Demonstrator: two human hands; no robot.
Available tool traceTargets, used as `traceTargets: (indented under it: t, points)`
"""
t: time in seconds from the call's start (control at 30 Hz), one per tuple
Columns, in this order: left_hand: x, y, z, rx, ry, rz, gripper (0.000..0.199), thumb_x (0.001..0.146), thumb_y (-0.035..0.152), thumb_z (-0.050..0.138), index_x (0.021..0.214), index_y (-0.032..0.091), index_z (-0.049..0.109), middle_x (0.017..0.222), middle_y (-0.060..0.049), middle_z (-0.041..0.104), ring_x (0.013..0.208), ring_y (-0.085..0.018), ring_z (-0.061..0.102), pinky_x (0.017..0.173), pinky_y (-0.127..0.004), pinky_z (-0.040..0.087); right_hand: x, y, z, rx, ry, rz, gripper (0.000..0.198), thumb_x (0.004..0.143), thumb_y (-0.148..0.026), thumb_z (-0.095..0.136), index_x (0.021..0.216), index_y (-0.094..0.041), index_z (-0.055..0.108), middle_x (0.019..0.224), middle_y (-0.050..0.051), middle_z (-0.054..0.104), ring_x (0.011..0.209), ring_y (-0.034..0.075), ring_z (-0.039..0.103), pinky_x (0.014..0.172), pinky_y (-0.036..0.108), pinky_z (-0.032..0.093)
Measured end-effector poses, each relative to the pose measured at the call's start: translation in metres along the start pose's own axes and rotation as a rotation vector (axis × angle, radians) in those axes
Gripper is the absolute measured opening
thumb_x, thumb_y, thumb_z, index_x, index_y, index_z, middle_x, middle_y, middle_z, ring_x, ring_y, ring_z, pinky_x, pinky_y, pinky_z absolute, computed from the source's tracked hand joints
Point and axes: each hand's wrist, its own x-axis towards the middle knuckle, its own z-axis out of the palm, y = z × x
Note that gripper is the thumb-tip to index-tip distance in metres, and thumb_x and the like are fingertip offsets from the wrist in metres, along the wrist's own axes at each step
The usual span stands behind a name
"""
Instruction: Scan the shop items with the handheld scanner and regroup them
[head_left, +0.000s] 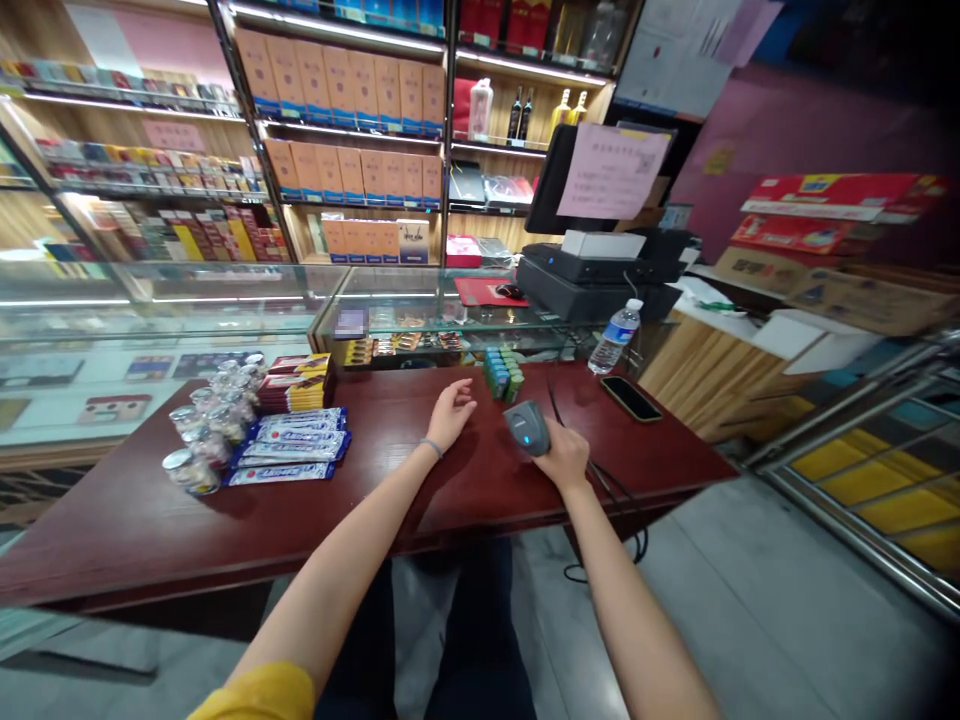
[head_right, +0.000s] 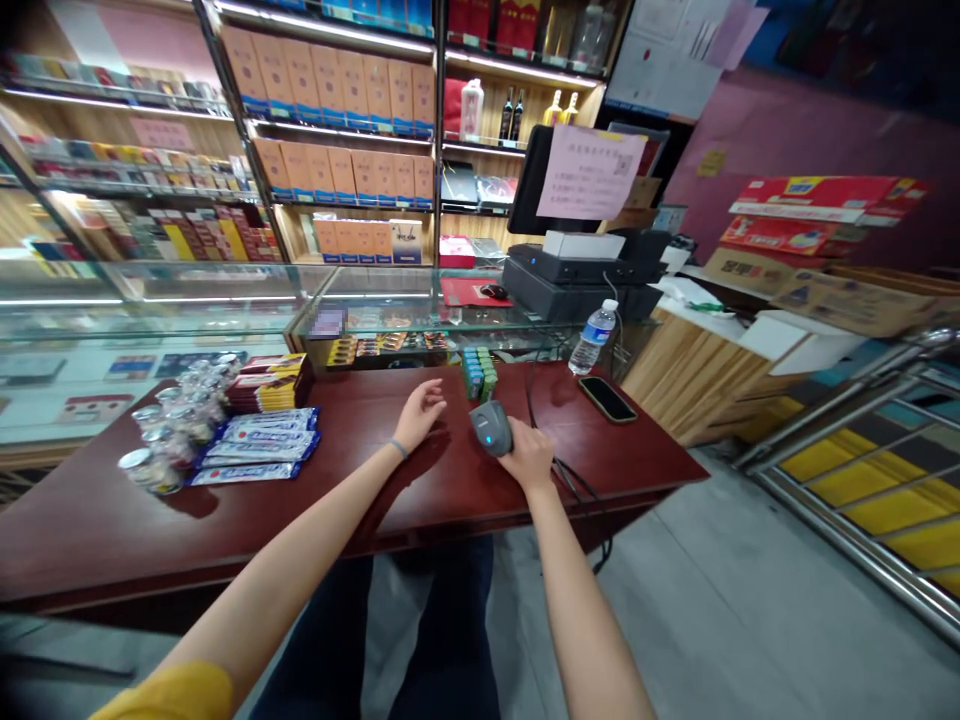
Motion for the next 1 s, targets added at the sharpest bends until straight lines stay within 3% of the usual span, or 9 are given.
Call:
traceTargets:
  t: [0.17, 0.37, 0.6, 0.73, 0.83, 1.0]
  points:
    - [0.033, -0.012, 0.029, 0.273, -0.153, 0.111, 0.067, 0.079, 0.011, 0.060, 0.142, 0.025, 0.044, 0.114, -0.008, 0.042, 0.101, -0.018, 0.053, 0.099, -0.040, 0.047, -0.001, 0.000, 0.002, 0.014, -0.008, 0.048, 0.035, 0.079, -0.036, 0.056, 0.106, -0.015, 0.062, 0.082, 0.006, 0.071, 0.071, 0.018, 0.063, 0.066, 0.028, 0.039]
    - [0.051, -0.029, 0.050, 0.441, -0.195, 0.162, 0.073, 0.076, 0.008, 0.060, 0.144, 0.025, 0.040, 0.117, -0.008, 0.035, 0.109, -0.021, 0.047, 0.110, -0.044, 0.036, 0.002, -0.002, 0.004, 0.016, -0.041, 0.080, 0.036, 0.078, -0.036, 0.057, 0.107, -0.015, 0.062, 0.084, 0.006, 0.071, 0.073, 0.018, 0.064, 0.067, 0.027, 0.039]
    - [0.054, -0.035, 0.060, 0.416, -0.107, 0.156, 0.056, 0.075, 0.011, 0.065, 0.128, 0.022, 0.053, 0.117, -0.009, 0.036, 0.108, -0.021, 0.049, 0.106, -0.041, 0.040, 0.002, -0.003, 0.007, 0.010, -0.077, 0.107, 0.040, 0.079, -0.040, 0.056, 0.110, -0.015, 0.061, 0.087, 0.007, 0.071, 0.073, 0.019, 0.063, 0.068, 0.027, 0.039]
    - [0.053, -0.029, 0.065, 0.386, -0.057, 0.153, 0.047, 0.072, 0.015, 0.071, 0.116, 0.020, 0.054, 0.113, -0.008, 0.044, 0.110, -0.022, 0.050, 0.103, -0.040, 0.041, 0.004, -0.005, 0.004, 0.003, -0.090, 0.107, 0.039, 0.078, -0.039, 0.056, 0.108, -0.015, 0.062, 0.083, 0.006, 0.071, 0.074, 0.019, 0.063, 0.068, 0.027, 0.039]
    - [0.050, -0.024, 0.066, 0.343, -0.035, 0.123, 0.036, 0.074, 0.016, 0.068, 0.106, 0.019, 0.054, 0.102, -0.005, 0.053, 0.100, -0.020, 0.054, 0.096, -0.038, 0.043, 0.005, -0.006, 0.002, -0.006, -0.089, 0.092, 0.038, 0.078, -0.038, 0.055, 0.107, -0.015, 0.062, 0.081, 0.006, 0.071, 0.074, 0.019, 0.063, 0.068, 0.027, 0.039]
    - [0.038, -0.017, 0.042, 0.132, 0.084, -0.007, 0.036, 0.075, 0.023, 0.069, 0.108, 0.020, 0.054, 0.096, -0.002, 0.060, 0.086, -0.015, 0.058, 0.085, -0.032, 0.047, 0.004, -0.005, 0.002, -0.008, -0.107, 0.062, 0.040, 0.077, -0.037, 0.056, 0.109, -0.015, 0.062, 0.084, 0.008, 0.071, 0.076, 0.020, 0.064, 0.068, 0.027, 0.040]
